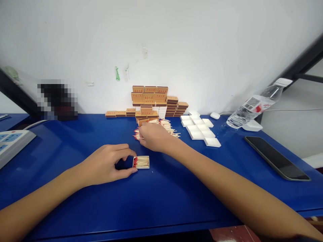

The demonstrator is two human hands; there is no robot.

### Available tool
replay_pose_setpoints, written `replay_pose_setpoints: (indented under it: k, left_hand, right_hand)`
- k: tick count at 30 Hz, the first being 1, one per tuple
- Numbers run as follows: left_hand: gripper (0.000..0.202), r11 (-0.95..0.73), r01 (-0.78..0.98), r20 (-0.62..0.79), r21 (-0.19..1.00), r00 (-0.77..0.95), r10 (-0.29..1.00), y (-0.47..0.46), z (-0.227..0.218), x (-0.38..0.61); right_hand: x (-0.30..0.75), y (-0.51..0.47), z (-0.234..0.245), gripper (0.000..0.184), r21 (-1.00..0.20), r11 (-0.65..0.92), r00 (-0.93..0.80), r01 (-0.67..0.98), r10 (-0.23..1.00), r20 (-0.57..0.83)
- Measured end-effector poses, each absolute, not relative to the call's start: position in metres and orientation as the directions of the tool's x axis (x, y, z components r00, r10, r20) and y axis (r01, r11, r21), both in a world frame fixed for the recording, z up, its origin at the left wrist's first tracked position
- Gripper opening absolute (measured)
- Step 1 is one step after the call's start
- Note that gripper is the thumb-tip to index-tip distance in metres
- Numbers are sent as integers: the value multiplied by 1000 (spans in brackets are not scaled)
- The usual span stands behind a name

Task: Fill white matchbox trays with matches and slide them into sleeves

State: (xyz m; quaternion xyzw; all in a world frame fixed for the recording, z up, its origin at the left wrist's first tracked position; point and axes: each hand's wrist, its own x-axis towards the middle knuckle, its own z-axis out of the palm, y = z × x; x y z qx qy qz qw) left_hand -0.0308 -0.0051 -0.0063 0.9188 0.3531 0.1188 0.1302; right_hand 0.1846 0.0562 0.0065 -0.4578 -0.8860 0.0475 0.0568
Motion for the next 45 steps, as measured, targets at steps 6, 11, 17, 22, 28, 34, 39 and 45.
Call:
replay_pose_setpoints:
  k: [6, 11, 17, 22, 28, 34, 39, 45]
  left_hand:
    - [28, -723, 618, 154, 308, 717, 679, -5, -8, -31]
    - [27, -699, 633, 209, 331, 673, 709, -5, -14, -29]
    - [27, -689, 639, 216, 343, 660, 720, -4, -18, -27]
    - [27, -705, 624, 212, 336, 679, 703, -4, -18, -28]
    - [27, -707, 624, 215, 333, 680, 701, -4, -17, -27]
    - [28, -710, 619, 224, 337, 679, 699, -4, -17, -27]
    - [28, -708, 619, 226, 340, 677, 701, -5, -16, -27]
    - [28, -711, 619, 228, 334, 679, 698, -4, -16, -27]
  right_hand:
    - [218, 42, 14, 16, -195, 587, -583, 786, 808, 82]
    - [240, 17, 19, 17, -398, 597, -595, 697, 791, 144]
    - [226, -5, 13, 17, -423, 629, -660, 653, 746, 91]
    - [219, -7, 7, 15, -382, 631, -668, 675, 743, 48]
    - [223, -7, 6, 18, -367, 625, -663, 689, 748, 31]
    - [225, -6, 6, 16, -351, 631, -661, 692, 749, 44]
    - [240, 3, 11, 19, -387, 603, -605, 697, 785, 134]
    - [262, 25, 3, 16, -263, 527, -494, 808, 849, 185]
